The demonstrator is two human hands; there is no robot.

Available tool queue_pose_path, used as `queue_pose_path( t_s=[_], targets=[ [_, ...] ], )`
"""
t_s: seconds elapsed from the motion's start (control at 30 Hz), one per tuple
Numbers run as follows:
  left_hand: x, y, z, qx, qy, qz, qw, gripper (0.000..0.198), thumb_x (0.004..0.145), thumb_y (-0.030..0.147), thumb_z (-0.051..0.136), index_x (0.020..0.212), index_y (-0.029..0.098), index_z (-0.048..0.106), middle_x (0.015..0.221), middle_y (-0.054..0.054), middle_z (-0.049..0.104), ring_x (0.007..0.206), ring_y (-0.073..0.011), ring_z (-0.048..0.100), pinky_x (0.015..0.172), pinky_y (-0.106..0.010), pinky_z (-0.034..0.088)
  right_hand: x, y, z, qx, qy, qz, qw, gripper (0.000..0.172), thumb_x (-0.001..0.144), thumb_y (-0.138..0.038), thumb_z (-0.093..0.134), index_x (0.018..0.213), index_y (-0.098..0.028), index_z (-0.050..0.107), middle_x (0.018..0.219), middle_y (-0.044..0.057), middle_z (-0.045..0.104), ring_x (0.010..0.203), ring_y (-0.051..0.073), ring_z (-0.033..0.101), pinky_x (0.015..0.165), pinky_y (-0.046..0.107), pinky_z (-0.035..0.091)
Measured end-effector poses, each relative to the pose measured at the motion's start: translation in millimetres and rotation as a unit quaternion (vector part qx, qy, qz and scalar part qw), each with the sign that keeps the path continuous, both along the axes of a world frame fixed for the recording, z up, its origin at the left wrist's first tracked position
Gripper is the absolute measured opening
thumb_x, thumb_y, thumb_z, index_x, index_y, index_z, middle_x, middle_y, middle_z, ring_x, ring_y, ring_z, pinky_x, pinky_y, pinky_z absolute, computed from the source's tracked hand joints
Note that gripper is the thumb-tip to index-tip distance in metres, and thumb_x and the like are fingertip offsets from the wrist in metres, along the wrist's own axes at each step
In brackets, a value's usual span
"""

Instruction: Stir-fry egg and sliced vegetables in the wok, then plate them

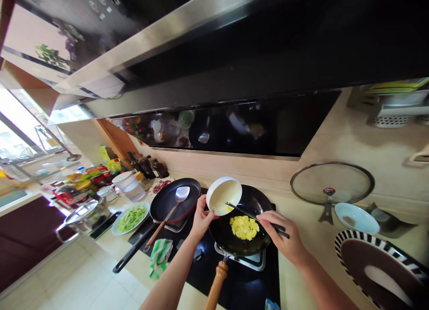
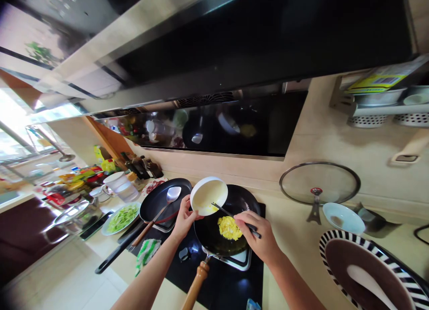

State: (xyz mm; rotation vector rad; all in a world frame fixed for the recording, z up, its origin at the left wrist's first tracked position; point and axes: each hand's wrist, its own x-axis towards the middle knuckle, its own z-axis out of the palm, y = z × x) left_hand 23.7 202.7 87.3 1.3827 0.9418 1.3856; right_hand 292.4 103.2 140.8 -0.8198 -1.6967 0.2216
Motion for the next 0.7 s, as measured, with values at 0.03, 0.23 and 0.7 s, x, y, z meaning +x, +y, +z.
queue_pose_path(
  t_s=[0.03,0.23,0.7],
  targets=[
    [0,0,0.7,0.0,0.003,0.0,1.0,0.062,0.072,0.031,0.067,0.123,0.03,0.031,0.12,-0.006,0.042,0.087,-0.0185,0.061,0.064,-0.032,0.059,0,0,0.0,-0.009,-0.005,0.003,1.0,0.015,0.091,-0.018,0.051,0.089,-0.021,0.066,0.081,0.002,0.069,0.075,0.014,0.065,0.069,0.021,0.05],
    [1,-1,3.7,-0.003,0.006,-0.001,1.0,0.063,0.07,0.031,0.068,0.122,0.029,0.032,0.119,-0.006,0.043,0.083,-0.0188,0.063,0.063,-0.034,0.059,4,-1,6.8,-0.012,0.002,-0.029,1.0,0.016,0.091,-0.018,0.051,0.086,-0.021,0.066,0.08,0.002,0.069,0.073,0.014,0.065,0.068,0.021,0.049],
    [-2,-5,3.0,-0.003,0.001,0.011,1.0,0.064,0.069,0.033,0.069,0.122,0.03,0.033,0.12,-0.005,0.044,0.077,-0.0169,0.064,0.062,-0.035,0.059,12,-7,9.1,-0.022,-0.014,-0.045,0.999,0.018,0.092,-0.022,0.049,0.085,-0.022,0.065,0.077,0.001,0.068,0.071,0.013,0.064,0.065,0.02,0.048]
  ],
)
